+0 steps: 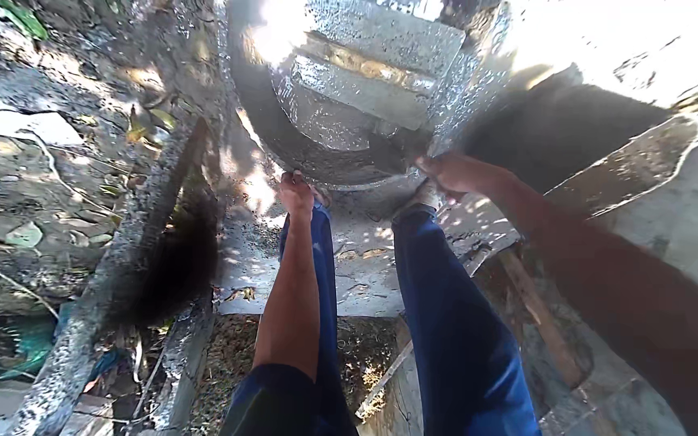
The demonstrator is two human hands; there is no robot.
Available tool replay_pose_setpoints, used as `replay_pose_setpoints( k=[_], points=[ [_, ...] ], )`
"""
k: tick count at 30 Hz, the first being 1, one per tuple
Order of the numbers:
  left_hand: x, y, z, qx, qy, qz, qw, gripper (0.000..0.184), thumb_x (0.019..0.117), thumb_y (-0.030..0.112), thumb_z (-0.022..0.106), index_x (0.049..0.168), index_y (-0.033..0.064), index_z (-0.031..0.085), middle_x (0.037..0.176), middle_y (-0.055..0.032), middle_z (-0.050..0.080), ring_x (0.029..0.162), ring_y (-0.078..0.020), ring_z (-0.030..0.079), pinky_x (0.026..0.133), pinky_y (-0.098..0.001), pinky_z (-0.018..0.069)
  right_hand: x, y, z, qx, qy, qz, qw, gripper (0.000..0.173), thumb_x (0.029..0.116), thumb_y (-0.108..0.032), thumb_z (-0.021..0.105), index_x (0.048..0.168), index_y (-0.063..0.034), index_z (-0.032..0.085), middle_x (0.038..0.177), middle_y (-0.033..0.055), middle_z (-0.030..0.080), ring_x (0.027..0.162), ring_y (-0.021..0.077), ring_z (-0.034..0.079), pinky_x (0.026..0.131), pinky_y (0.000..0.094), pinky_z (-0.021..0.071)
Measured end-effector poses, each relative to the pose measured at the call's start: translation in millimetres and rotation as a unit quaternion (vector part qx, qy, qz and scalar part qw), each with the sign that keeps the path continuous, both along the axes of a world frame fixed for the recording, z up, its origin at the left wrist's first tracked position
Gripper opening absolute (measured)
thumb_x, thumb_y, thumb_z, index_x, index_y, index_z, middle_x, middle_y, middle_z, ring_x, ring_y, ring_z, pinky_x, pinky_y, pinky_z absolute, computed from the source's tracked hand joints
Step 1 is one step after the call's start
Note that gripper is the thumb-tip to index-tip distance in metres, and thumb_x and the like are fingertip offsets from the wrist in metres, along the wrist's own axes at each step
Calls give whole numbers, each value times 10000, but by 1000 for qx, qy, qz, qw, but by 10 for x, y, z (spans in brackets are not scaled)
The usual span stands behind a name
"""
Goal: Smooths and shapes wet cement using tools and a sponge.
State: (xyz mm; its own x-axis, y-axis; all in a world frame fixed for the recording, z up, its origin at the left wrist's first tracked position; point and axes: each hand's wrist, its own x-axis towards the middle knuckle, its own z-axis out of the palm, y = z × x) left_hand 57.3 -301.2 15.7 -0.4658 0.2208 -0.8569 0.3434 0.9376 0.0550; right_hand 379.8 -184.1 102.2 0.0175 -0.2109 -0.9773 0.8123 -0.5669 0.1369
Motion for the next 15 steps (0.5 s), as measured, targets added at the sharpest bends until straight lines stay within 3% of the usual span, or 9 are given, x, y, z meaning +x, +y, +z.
replay_pose_setpoints(
  k=[2, 4, 5, 7, 10, 12, 15],
  points=[
    [22, 8, 7, 1, 5, 7, 1000, 427, 1103, 363, 410, 1304, 50, 619, 1218, -210, 677, 1148, -359, 653, 994, -589, 502, -251, -155, 51, -21, 9, -17, 1000, 779, 1043, -689, 255, 1266, -26, 599, 831, 187, 634, 602, 286, 620, 610, 471, 566],
    [22, -8, -18, 4, 7, 16, 1000, 429, 1101, 369, 412, 1309, 53, 615, 1200, -201, 686, 1118, -344, 672, 978, -576, 521, -331, -292, 10, -19, 40, 26, 999, 757, 1043, -687, 259, 1195, -28, 599, 780, 170, 612, 580, 282, 617, 582, 465, 563],
    [18, -24, -13, 3, 8, 17, 1000, 429, 1102, 375, 411, 1307, 57, 614, 1188, -193, 693, 1097, -334, 686, 968, -566, 536, -258, -270, -13, -11, 47, 63, 997, 764, 1049, -676, 252, 1210, -16, 602, 822, 203, 623, 635, 327, 635, 627, 519, 566],
    [39, -26, 29, -5, 14, 13, 1000, 430, 1099, 386, 408, 1312, 78, 619, 1190, -178, 700, 1101, -332, 684, 971, -573, 527, 46, -28, -31, 28, 30, 138, 990, 783, 1060, -658, 239, 1174, 10, 632, 870, 259, 646, 691, 403, 655, 669, 616, 551],
    [53, -48, -3, 11, 23, 21, 999, 421, 1097, 387, 412, 1304, 85, 620, 1140, -169, 708, 1037, -311, 701, 932, -555, 550, 62, 478, 82, 43, -1, 213, 976, 835, 1047, -684, 200, 1110, 25, 637, 861, 256, 648, 712, 406, 660, 691, 616, 542],
    [54, -52, -34, 16, 19, 17, 1000, 426, 1093, 384, 416, 1303, 79, 625, 1150, -169, 710, 1052, -311, 703, 945, -549, 552, -146, 397, 172, 21, 14, 223, 975, 746, 1087, -592, 250, 1164, 47, 627, 960, 286, 666, 810, 434, 694, 764, 636, 561],
    [-12, -38, -46, 20, -6, 25, 999, 408, 1087, 358, 432, 1284, 59, 626, 1154, -179, 708, 1074, -328, 693, 955, -569, 539, -234, 81, 131, -7, 41, 224, 974, 741, 1086, -593, 258, 1097, 40, 642, 881, 260, 649, 747, 405, 669, 727, 612, 549]
  ],
)
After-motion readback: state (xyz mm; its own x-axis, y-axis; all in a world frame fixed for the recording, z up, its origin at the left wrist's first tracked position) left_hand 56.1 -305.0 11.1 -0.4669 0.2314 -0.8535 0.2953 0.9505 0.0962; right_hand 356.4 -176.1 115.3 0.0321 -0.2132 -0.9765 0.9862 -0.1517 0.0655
